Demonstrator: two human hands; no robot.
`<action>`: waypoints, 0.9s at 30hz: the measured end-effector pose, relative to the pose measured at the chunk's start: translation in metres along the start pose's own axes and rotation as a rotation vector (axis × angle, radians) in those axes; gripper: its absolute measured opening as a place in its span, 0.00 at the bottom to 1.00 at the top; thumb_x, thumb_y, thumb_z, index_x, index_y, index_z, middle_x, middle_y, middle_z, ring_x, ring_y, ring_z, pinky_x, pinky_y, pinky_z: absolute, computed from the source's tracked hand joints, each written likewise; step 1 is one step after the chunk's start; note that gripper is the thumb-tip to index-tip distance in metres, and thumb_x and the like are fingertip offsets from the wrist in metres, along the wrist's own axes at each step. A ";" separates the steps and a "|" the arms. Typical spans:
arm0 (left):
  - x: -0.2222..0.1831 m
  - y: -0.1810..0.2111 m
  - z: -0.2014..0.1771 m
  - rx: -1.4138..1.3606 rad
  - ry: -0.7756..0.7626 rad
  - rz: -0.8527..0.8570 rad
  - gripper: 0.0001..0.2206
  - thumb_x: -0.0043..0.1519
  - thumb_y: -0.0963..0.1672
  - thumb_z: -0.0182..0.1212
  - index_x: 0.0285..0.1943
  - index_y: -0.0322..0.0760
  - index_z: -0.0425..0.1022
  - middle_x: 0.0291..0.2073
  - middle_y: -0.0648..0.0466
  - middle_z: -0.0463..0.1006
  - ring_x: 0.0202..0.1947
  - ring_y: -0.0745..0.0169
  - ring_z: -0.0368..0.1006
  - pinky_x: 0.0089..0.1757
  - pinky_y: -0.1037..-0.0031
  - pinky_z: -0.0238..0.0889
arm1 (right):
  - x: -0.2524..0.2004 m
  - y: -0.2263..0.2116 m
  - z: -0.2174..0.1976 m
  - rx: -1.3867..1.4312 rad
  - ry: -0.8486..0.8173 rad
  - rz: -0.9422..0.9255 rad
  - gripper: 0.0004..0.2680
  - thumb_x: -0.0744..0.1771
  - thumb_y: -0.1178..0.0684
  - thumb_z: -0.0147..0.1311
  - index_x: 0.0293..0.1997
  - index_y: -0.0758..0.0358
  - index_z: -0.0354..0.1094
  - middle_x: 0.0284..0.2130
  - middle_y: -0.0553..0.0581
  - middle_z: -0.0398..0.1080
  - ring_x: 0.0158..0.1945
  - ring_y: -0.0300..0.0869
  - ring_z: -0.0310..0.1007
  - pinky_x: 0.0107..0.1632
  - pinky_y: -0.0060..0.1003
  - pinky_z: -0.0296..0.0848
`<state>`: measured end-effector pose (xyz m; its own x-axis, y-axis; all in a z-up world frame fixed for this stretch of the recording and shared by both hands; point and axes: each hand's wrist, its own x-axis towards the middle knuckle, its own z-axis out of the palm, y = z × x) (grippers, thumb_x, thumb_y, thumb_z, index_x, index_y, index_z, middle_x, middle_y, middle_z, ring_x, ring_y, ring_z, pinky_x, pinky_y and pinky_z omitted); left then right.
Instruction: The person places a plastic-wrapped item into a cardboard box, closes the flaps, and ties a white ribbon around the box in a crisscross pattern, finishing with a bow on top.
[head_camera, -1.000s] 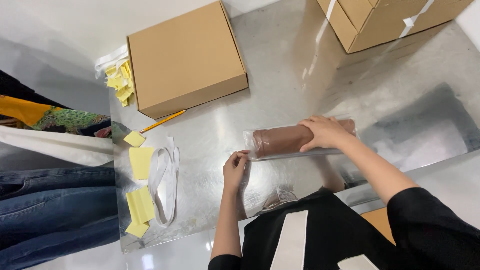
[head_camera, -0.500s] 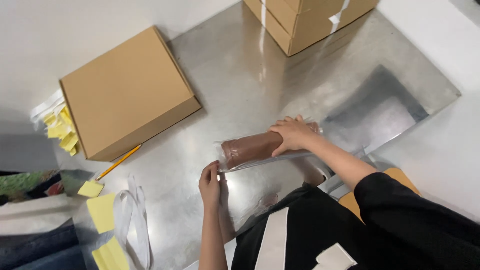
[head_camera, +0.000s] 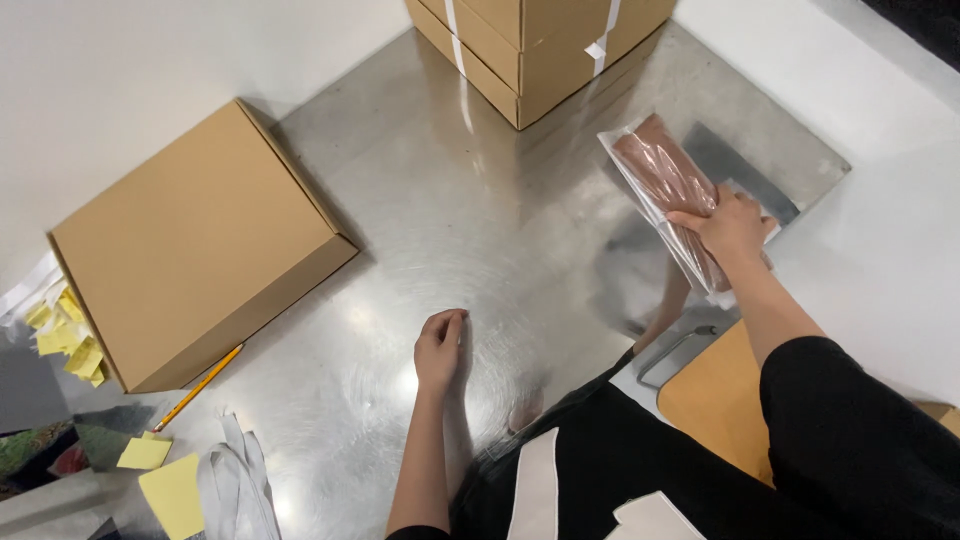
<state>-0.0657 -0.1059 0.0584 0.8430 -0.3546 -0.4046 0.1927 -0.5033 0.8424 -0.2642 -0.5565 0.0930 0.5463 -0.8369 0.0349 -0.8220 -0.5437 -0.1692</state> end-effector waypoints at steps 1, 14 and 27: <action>-0.004 0.005 0.000 -0.010 0.014 -0.003 0.12 0.70 0.49 0.59 0.53 0.46 0.87 0.56 0.56 0.82 0.58 0.48 0.78 0.51 0.61 0.79 | 0.000 -0.004 -0.001 -0.001 0.001 -0.018 0.35 0.62 0.23 0.64 0.65 0.67 0.72 0.52 0.75 0.76 0.59 0.70 0.73 0.56 0.76 0.64; -0.060 -0.078 -0.136 0.176 0.409 0.002 0.20 0.66 0.48 0.56 0.69 0.50 0.71 0.77 0.51 0.57 0.79 0.48 0.45 0.72 0.51 0.38 | -0.067 -0.255 0.110 0.693 -0.282 -0.550 0.17 0.73 0.52 0.53 0.72 0.64 0.64 0.61 0.64 0.72 0.64 0.57 0.70 0.64 0.52 0.67; -0.117 -0.104 -0.181 0.680 0.318 -0.267 0.38 0.69 0.64 0.42 0.87 0.58 0.38 0.86 0.50 0.28 0.84 0.48 0.21 0.74 0.45 0.20 | -0.170 -0.503 0.030 1.178 -1.042 -0.079 0.26 0.76 0.37 0.34 0.79 0.66 0.34 0.61 0.73 0.70 0.57 0.60 0.78 0.55 0.52 0.83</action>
<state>-0.0935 0.1308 0.0826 0.9343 0.0364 -0.3546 0.1462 -0.9464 0.2881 0.0612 -0.1393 0.1423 0.8547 -0.1296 -0.5028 -0.4769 0.1870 -0.8588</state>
